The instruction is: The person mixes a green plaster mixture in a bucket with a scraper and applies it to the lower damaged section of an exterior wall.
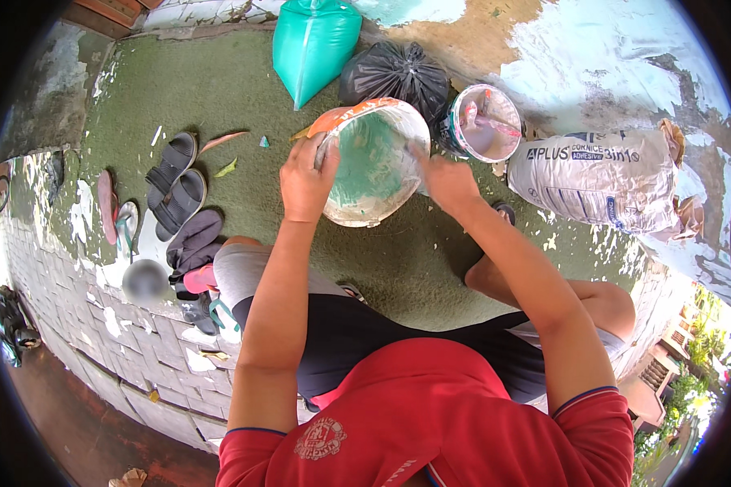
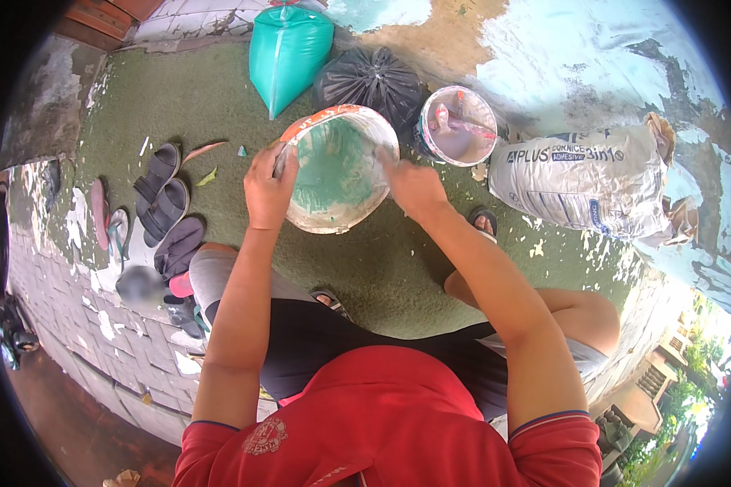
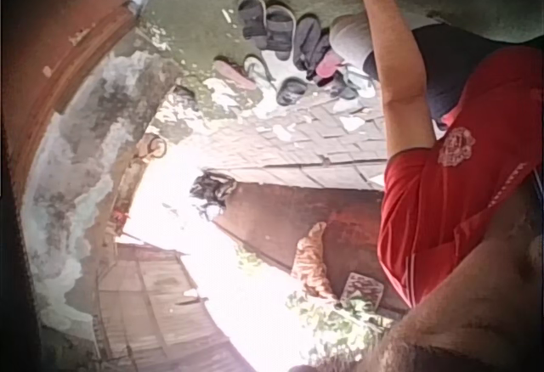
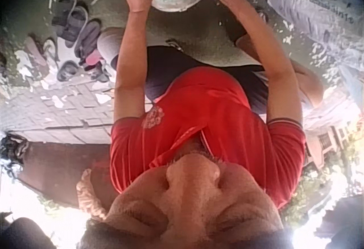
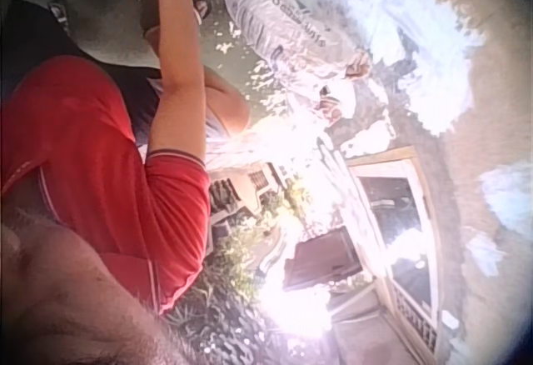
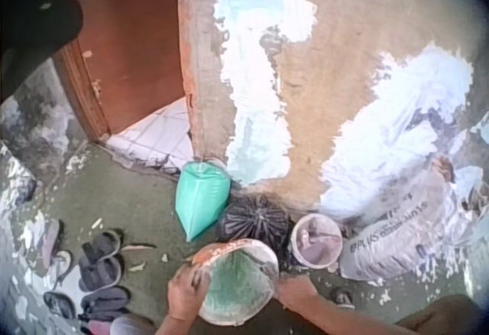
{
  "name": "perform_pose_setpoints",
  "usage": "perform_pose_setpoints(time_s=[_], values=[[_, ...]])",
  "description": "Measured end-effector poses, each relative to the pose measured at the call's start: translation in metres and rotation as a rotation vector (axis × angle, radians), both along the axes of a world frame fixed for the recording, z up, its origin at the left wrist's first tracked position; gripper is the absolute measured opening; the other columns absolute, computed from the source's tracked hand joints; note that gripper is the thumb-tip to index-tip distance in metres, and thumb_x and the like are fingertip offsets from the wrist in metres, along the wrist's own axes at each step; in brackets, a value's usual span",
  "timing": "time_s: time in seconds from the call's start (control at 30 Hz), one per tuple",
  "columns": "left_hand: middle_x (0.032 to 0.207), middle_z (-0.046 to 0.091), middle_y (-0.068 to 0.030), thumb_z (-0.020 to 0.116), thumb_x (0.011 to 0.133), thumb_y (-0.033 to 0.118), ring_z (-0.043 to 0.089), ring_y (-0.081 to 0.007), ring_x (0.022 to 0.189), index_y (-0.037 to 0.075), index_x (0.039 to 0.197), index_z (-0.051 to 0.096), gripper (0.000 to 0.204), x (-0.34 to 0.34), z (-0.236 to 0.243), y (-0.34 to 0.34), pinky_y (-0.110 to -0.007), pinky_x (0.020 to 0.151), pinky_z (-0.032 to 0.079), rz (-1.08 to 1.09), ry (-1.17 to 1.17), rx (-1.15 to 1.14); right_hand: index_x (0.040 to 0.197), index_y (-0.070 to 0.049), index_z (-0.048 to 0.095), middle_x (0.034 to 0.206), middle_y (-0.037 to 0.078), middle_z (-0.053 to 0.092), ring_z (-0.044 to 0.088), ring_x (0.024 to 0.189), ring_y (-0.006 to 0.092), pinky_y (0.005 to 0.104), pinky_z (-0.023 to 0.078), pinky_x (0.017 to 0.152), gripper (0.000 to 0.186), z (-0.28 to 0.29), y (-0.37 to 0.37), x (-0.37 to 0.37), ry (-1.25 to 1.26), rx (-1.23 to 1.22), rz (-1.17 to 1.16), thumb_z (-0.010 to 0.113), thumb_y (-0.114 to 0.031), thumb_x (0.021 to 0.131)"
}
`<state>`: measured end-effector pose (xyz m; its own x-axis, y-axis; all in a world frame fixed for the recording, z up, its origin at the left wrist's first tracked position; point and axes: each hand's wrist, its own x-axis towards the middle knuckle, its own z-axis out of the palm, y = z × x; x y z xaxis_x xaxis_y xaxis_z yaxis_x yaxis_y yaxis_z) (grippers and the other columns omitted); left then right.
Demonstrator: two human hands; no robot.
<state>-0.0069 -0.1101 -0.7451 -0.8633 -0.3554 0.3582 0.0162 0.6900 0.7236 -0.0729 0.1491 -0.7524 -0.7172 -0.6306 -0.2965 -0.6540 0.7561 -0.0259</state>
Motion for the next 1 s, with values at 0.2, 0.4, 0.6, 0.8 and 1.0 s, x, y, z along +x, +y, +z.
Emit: perform_pose_setpoints(time_s=[0.2,0.4,0.6,0.8,1.0], values=[[0.089,0.064,-0.0155,0.067,0.081,0.016,0.063,-0.035,0.075,0.003,0.099,0.062,0.022,0.001,0.001,-0.002,-0.04,0.065,0.052,0.029,-0.01,0.015,0.139,-0.009,0.039,0.076,0.016,0.065,0.066,0.071,0.0323,0.0449,0.052,0.06,0.055,-0.004,-0.002,0.016,-0.116,-0.084,-0.132,0.05,-0.018,0.087],[0.091,0.064,-0.0159,0.066,0.083,0.016,0.064,-0.0347,0.077,0.003,0.098,0.062,0.02,0.001,-0.002,-0.005,-0.04,0.066,0.052,0.086,0.016,0.009,0.126,-0.002,0.052,0.067,0.019,0.064,0.063,0.062,0.0347,0.0474,0.051,0.059,0.042,-0.004,-0.031,0.094,-0.25,-0.259,-0.356,0.049,-0.024,0.091],[0.091,0.064,-0.0161,0.066,0.083,0.016,0.063,-0.0347,0.078,0.003,0.096,0.061,0.019,0.006,-0.005,-0.011,-0.04,0.068,0.052,0.07,-0.008,0.042,0.121,-0.002,0.055,0.067,0.022,0.063,0.063,0.061,0.0379,0.0507,0.05,0.059,0.039,0.002,-0.03,0.084,-0.219,-0.256,-0.442,0.051,-0.024,0.089],[0.087,0.065,-0.0153,0.066,0.084,0.018,0.063,-0.0329,0.074,0.003,0.095,0.062,0.019,0.009,-0.008,-0.014,-0.038,0.066,0.051,0.076,-0.019,0.057,0.121,-0.001,0.054,0.072,0.023,0.063,0.063,0.066,0.0412,0.0501,0.051,0.065,0.038,0.005,-0.04,0.095,-0.239,-0.416,-0.576,0.049,-0.025,0.092],[0.073,0.061,-0.0085,0.064,0.088,0.02,0.055,-0.015,0.062,0.002,0.094,0.062,0.019,0.012,-0.008,-0.025,-0.029,0.06,0.046,0.061,-0.088,0.254,0.12,0.005,0.051,0.074,0.023,0.064,0.064,0.067,0.0385,0.0478,0.051,0.063,0.038,0.03,-0.055,0.105,-0.306,-0.477,-0.484,0.048,-0.019,0.09]])
